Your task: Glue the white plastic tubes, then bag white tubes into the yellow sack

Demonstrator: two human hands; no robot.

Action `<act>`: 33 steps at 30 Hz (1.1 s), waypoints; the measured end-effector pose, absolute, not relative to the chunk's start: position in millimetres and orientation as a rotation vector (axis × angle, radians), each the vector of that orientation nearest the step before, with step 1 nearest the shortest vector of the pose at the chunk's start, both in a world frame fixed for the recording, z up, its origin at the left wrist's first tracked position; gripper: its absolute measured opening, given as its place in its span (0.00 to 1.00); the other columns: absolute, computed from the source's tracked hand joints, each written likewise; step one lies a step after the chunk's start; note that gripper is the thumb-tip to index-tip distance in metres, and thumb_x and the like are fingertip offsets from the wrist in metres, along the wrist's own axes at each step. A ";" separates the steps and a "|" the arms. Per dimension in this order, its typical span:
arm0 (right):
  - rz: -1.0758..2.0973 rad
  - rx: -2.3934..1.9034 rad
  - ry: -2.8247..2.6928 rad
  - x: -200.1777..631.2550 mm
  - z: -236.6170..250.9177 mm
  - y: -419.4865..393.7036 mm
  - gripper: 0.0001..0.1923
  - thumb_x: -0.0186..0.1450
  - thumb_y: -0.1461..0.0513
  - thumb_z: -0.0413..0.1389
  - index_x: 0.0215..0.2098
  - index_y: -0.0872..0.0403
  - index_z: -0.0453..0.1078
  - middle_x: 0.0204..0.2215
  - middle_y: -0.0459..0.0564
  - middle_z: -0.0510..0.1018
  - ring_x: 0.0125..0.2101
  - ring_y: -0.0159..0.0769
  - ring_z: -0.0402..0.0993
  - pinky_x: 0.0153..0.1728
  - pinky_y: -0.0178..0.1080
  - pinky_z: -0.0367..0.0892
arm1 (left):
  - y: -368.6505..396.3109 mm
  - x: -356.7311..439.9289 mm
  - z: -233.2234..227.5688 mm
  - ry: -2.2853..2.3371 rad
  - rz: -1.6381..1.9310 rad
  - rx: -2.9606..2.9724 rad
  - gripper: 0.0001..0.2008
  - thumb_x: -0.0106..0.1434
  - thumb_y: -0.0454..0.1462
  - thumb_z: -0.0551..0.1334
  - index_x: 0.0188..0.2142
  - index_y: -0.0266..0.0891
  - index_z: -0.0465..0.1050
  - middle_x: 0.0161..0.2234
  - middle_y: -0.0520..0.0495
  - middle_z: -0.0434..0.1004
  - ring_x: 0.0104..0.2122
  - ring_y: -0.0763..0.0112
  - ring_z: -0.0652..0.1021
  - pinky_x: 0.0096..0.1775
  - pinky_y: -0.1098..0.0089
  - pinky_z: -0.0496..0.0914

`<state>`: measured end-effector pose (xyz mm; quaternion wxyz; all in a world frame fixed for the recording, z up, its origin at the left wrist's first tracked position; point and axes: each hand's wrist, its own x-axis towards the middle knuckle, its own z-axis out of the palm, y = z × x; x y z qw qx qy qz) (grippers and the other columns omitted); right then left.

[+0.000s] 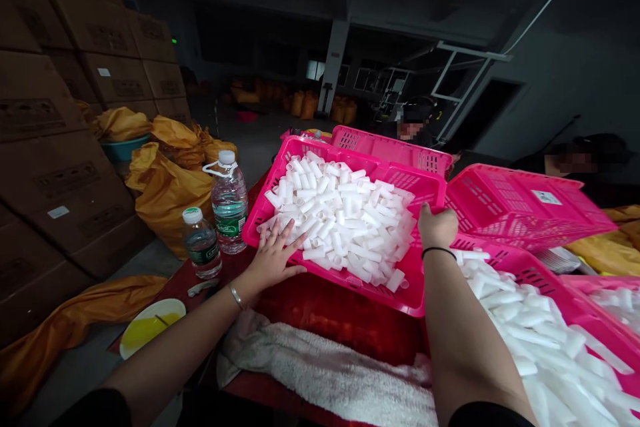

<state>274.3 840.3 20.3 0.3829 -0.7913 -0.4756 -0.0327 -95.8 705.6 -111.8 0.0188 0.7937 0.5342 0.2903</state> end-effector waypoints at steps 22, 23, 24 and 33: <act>-0.133 -1.941 -0.976 260.1 15.7 842.1 0.15 0.64 0.51 0.56 0.40 0.55 0.67 0.42 0.64 0.78 0.44 0.54 0.76 0.44 0.47 0.69 | 761.9 -49.0 -107.5 0.810 0.497 2.967 0.46 0.55 0.47 0.73 0.68 0.62 0.51 0.71 0.47 0.45 0.70 0.39 0.43 0.62 0.34 0.25; -0.140 -1.939 -0.970 260.0 14.3 841.9 0.16 0.64 0.51 0.56 0.40 0.55 0.66 0.42 0.64 0.78 0.44 0.54 0.76 0.44 0.47 0.68 | 763.8 -37.4 -107.5 0.703 0.438 3.012 0.46 0.56 0.46 0.73 0.67 0.63 0.50 0.71 0.49 0.45 0.70 0.41 0.42 0.61 0.34 0.25; -0.146 -1.936 -0.965 259.8 12.5 841.3 0.16 0.64 0.51 0.56 0.40 0.55 0.66 0.42 0.64 0.78 0.44 0.54 0.76 0.44 0.47 0.68 | 765.9 -25.7 -108.3 0.626 0.400 3.044 0.46 0.57 0.45 0.72 0.67 0.64 0.49 0.71 0.50 0.45 0.70 0.42 0.41 0.61 0.34 0.24; -0.206 -1.906 -0.950 253.7 -19.0 836.3 0.14 0.69 0.51 0.50 0.39 0.54 0.64 0.40 0.59 0.77 0.41 0.48 0.74 0.43 0.42 0.67 | 788.1 11.8 -137.7 0.512 0.382 2.943 0.46 0.56 0.28 0.69 0.67 0.62 0.52 0.71 0.52 0.48 0.71 0.50 0.43 0.65 0.38 0.33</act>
